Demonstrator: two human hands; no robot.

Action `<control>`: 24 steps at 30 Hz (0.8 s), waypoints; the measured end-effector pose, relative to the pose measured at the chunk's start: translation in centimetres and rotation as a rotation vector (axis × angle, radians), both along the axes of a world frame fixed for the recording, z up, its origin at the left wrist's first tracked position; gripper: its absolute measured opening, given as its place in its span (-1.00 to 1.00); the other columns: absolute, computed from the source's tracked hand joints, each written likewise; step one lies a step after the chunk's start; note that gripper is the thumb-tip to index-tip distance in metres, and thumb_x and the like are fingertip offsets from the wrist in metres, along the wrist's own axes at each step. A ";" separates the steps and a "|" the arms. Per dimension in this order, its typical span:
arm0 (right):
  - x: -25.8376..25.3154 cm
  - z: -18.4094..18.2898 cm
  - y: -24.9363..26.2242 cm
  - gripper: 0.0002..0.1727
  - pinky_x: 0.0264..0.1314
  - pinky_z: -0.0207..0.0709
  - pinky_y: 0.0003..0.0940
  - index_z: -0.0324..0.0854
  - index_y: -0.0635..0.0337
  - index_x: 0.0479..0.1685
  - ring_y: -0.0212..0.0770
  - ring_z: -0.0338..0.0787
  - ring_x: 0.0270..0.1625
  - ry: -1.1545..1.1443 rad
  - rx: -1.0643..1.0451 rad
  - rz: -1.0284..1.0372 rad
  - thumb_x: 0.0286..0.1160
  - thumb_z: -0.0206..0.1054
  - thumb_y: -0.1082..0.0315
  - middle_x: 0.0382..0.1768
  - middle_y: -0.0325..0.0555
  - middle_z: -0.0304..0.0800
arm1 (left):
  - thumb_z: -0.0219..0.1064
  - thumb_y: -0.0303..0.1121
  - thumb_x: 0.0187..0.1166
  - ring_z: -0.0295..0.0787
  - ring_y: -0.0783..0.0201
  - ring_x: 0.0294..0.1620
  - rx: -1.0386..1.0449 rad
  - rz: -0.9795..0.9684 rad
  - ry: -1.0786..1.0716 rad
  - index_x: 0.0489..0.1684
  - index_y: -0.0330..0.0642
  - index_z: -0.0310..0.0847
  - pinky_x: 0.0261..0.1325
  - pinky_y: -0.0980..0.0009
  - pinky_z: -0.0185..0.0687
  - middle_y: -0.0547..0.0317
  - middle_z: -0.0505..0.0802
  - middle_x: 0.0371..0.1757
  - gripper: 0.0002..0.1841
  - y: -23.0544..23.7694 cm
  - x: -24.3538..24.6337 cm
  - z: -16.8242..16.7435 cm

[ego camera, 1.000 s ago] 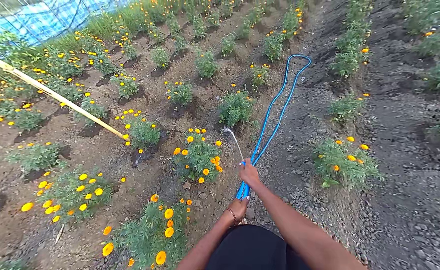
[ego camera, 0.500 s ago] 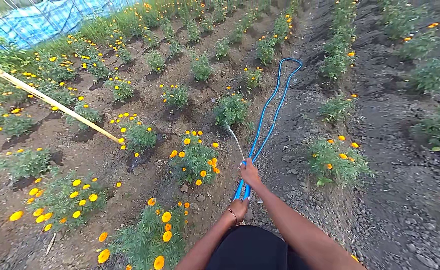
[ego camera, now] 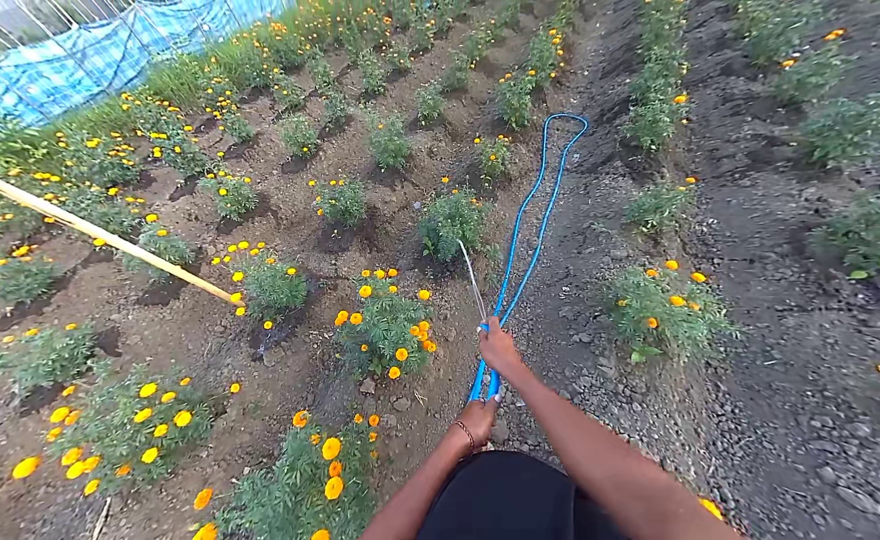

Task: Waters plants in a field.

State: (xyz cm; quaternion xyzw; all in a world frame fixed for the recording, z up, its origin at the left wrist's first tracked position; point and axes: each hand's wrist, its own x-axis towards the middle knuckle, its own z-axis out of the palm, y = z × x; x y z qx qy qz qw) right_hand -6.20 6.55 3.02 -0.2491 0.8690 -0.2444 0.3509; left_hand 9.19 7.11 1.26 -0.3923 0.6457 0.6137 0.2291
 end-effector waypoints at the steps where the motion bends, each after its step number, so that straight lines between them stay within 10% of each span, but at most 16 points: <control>1: -0.1 -0.1 0.0 -0.52 0.36 0.60 0.09 0.21 0.14 0.70 0.20 0.81 0.26 -0.003 -0.005 0.001 0.93 -0.08 0.17 0.18 0.28 0.77 | -0.29 0.15 0.90 0.31 0.32 -0.65 -0.002 -0.002 0.001 -0.29 -0.17 0.47 -0.47 0.35 0.34 0.28 0.41 -0.58 -0.38 0.1 -0.1 -0.1; 24: -1.7 -0.8 0.8 -0.52 0.36 0.60 0.08 0.21 0.15 0.68 0.19 0.81 0.26 -0.041 -0.031 0.055 0.93 -0.08 0.17 0.18 0.28 0.76 | -0.25 0.11 0.91 0.27 0.38 -0.74 0.027 0.085 0.011 -0.36 -0.15 0.43 -0.57 0.43 0.30 0.34 0.38 -0.69 -0.42 1.3 -1.3 -0.3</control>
